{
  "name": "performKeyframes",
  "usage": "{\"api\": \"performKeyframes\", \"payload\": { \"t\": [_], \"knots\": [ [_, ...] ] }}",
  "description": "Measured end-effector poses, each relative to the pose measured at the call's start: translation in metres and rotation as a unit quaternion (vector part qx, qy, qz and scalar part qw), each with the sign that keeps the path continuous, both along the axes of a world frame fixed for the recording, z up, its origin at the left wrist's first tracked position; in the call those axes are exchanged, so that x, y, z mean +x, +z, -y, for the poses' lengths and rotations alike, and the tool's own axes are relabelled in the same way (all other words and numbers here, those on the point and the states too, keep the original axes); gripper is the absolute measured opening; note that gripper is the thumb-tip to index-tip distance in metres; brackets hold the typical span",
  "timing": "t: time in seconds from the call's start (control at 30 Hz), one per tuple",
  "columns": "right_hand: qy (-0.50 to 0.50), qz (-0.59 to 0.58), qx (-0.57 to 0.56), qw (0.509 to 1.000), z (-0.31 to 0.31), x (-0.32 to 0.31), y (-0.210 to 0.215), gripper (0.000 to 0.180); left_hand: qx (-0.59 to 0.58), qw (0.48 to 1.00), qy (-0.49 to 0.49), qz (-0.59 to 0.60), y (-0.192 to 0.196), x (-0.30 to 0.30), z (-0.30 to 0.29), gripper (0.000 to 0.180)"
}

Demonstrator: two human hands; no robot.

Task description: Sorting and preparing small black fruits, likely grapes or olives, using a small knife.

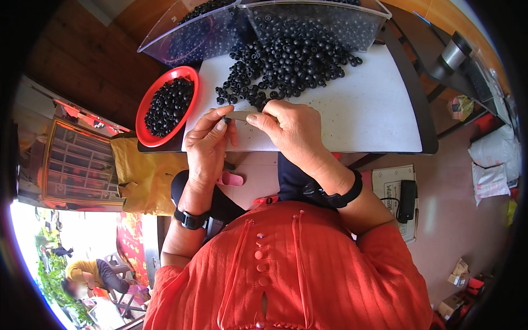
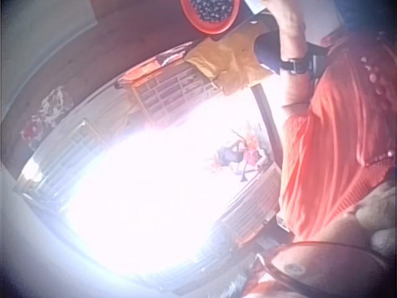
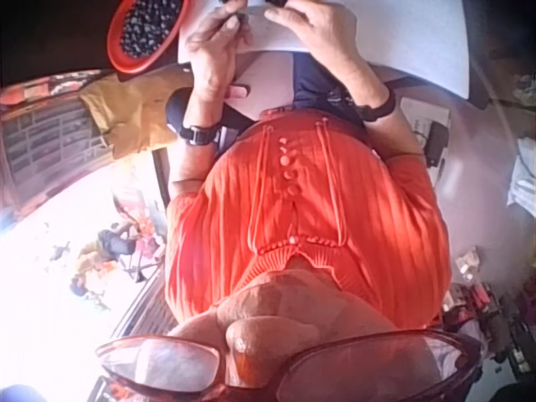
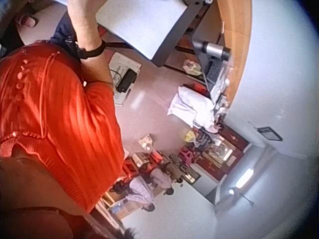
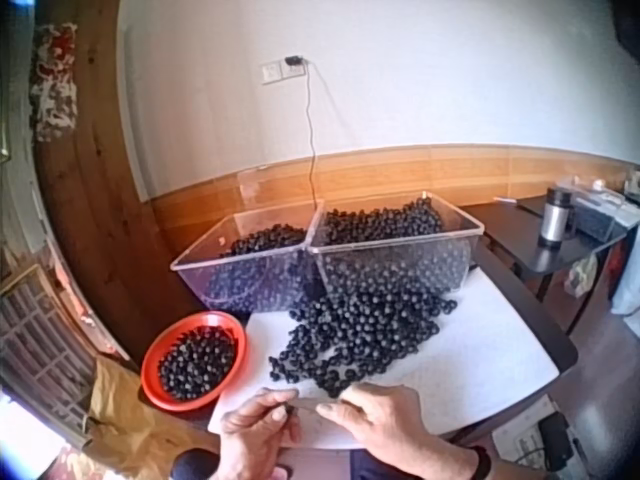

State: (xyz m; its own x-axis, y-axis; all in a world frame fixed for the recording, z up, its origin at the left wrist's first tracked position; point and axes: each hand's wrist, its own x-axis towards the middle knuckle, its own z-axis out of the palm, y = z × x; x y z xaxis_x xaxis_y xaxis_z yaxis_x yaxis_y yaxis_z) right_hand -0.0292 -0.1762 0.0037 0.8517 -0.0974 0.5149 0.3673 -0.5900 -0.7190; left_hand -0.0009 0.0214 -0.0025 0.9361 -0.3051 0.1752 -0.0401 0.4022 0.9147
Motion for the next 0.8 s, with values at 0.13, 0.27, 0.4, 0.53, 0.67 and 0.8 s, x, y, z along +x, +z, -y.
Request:
{"api": "performKeyframes", "payload": {
  "t": [0.13,0.27,0.4,0.53,0.67,0.8],
  "knots": [
    [0.003,0.002,0.004,1.000,0.0002,-0.0001,-0.0003,0.035,-0.005,1.000,-0.002,0.001,-0.0006,0.0002,0.0008,0.028],
    [0.003,0.025,-0.005,1.000,0.0001,0.0016,-0.0029,0.037,0.011,1.000,0.006,0.005,0.0025,-0.0023,0.0022,0.027],
    [0.006,0.031,-0.011,0.999,-0.0005,0.0015,-0.0032,0.038,0.016,1.000,0.001,0.017,0.0009,-0.0010,0.0014,0.027],
    [0.009,0.046,-0.045,0.998,0.0002,0.0031,-0.0047,0.040,0.018,1.000,0.012,0.012,0.0010,-0.0027,0.0026,0.027],
    [0.026,0.036,-0.022,0.999,0.0011,0.0008,-0.0037,0.038,0.023,1.000,0.014,0.011,0.0031,-0.0019,0.0036,0.026],
    [0.022,0.019,0.070,0.997,-0.0005,-0.0026,-0.0017,0.034,0.003,1.000,0.007,0.014,0.0004,-0.0002,0.0035,0.026]
  ]
}}
